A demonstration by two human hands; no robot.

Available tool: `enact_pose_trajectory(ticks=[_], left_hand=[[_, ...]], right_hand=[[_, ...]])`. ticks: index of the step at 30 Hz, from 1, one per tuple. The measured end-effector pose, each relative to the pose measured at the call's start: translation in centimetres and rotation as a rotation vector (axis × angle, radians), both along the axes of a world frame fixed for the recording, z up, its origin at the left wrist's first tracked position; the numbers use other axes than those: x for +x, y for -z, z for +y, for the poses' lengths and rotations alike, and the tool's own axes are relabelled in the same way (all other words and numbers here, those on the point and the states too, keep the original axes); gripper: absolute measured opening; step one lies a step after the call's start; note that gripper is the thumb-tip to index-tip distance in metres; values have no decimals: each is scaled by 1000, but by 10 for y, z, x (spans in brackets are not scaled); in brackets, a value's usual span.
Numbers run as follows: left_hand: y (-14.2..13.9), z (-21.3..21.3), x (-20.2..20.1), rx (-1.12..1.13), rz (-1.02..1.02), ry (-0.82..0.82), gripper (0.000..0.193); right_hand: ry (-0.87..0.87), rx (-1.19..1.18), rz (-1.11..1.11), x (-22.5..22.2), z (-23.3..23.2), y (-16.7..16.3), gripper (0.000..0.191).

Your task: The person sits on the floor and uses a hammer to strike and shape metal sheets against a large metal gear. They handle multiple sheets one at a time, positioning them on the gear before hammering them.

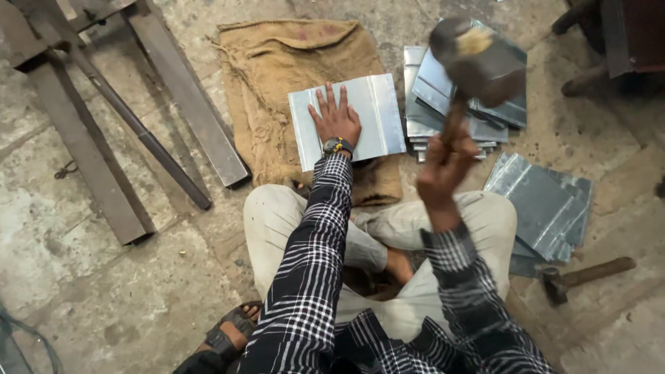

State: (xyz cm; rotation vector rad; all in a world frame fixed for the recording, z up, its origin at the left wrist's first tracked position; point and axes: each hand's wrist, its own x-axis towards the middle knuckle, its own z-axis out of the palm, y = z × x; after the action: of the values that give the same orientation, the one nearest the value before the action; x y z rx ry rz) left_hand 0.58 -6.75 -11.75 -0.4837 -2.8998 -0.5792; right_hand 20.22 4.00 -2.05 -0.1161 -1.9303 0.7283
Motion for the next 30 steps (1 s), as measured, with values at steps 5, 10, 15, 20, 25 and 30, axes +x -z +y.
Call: enact_pose_trajectory(ticks=[5, 10, 15, 20, 25, 30], left_hand=[[-7, -2, 0, -12, -24, 6, 64], [-13, 1, -14, -43, -80, -50, 61], [-5, 1, 2, 34, 38, -69, 64], [2, -6, 25, -10, -36, 42, 66], [6, -5, 23, 6, 6, 26, 66], [9, -1, 23, 18, -20, 11, 65]], right_hand=[[-12, -50, -525, 5, -10, -5, 40], [-127, -256, -409, 13, -9, -19, 40], [-85, -252, -336, 19, -5, -38, 46], [-248, -345, -28, 24, -4, -60, 38], [-122, -239, 81, 12, -4, -34, 21], [-50, 16, -373, 10, -7, -21, 38]])
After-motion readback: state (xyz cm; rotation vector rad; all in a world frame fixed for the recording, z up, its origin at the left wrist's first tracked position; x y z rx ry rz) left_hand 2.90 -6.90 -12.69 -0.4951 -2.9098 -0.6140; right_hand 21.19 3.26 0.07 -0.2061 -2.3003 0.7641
